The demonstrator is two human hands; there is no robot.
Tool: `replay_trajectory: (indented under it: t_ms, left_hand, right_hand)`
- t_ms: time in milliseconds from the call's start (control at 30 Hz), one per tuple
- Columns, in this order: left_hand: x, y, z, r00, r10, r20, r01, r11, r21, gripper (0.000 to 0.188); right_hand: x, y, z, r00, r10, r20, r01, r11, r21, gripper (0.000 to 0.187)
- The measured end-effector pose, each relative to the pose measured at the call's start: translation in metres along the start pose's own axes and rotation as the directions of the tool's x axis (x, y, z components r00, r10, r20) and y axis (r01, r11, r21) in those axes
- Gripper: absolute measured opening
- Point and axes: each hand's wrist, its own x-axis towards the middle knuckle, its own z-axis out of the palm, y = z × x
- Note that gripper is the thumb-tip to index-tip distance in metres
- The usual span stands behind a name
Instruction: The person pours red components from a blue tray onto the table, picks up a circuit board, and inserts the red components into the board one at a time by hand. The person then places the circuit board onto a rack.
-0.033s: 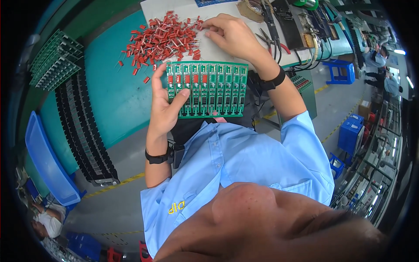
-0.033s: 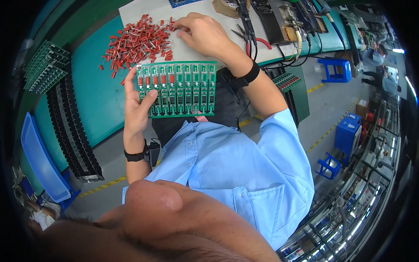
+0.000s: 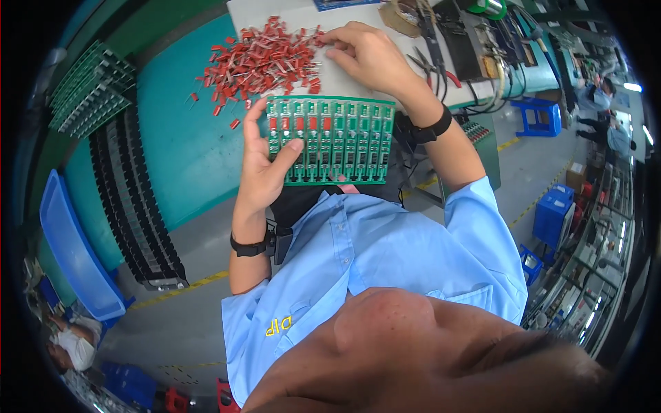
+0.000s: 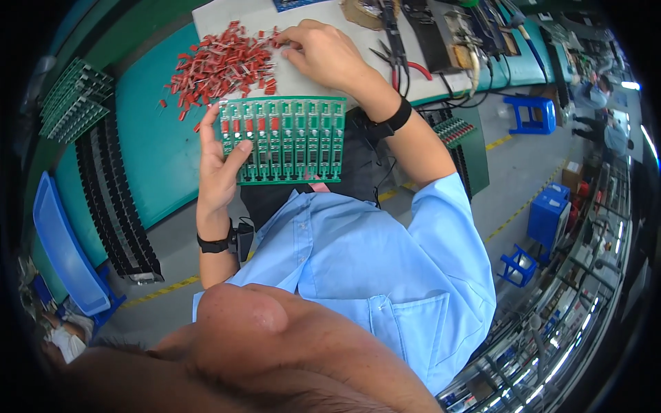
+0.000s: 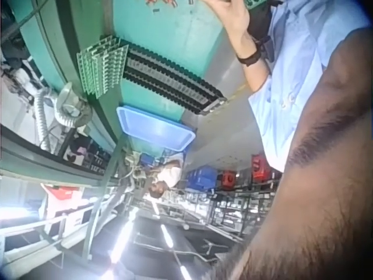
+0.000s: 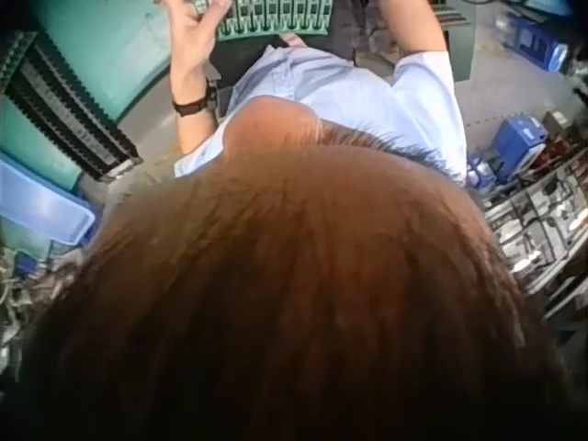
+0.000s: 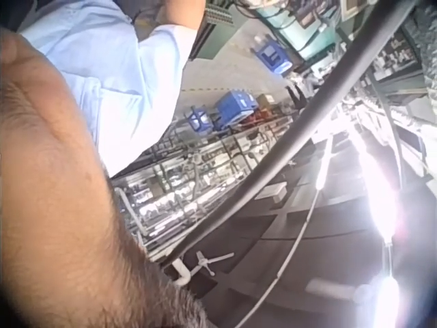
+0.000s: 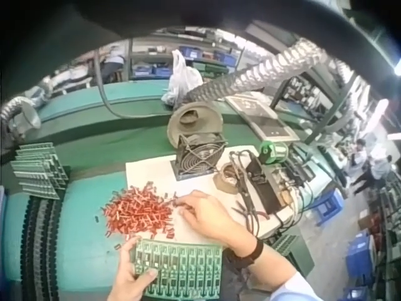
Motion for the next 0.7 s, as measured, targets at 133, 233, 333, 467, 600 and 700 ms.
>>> replay_trajectory:
  t_ms: [133,233,333,467,600,700]
  left_hand:
    - [-0.002,-0.002,-0.001,0.998,0.062,0.015,-0.061,0.998,-0.015,0.074]
    - [0.004,-0.007,-0.004,0.999,0.027,0.043,-0.026,1.0,-0.015,0.073]
    - [-0.003,-0.001,-0.002,0.999,0.033,0.037,-0.03,0.997,-0.072,0.073]
    - [0.004,-0.004,-0.005,0.992,0.117,0.042,-0.118,0.993,0.015,0.073]
    - [0.002,-0.006,-0.009,0.988,0.147,0.054,-0.152,0.984,0.095,0.073]
    - [0.003,-0.012,-0.007,0.983,0.176,0.052,-0.181,0.978,0.106,0.072]
  right_hand:
    - [0.012,-0.012,0.004,1.0,-0.011,-0.012,0.011,0.999,-0.03,0.028]
    - [0.018,-0.013,0.004,0.999,0.0,-0.04,-0.003,0.998,-0.061,0.03]
    - [0.022,-0.014,0.006,1.0,-0.024,0.003,0.024,1.0,-0.006,0.03]
    - [0.024,-0.01,-0.003,0.998,-0.014,0.06,0.016,0.999,-0.029,0.029]
    - [0.026,-0.021,-0.005,0.988,0.111,0.107,-0.116,0.992,0.046,0.028]
    - [0.026,-0.011,-0.002,0.99,0.079,0.121,-0.088,0.994,0.07,0.027]
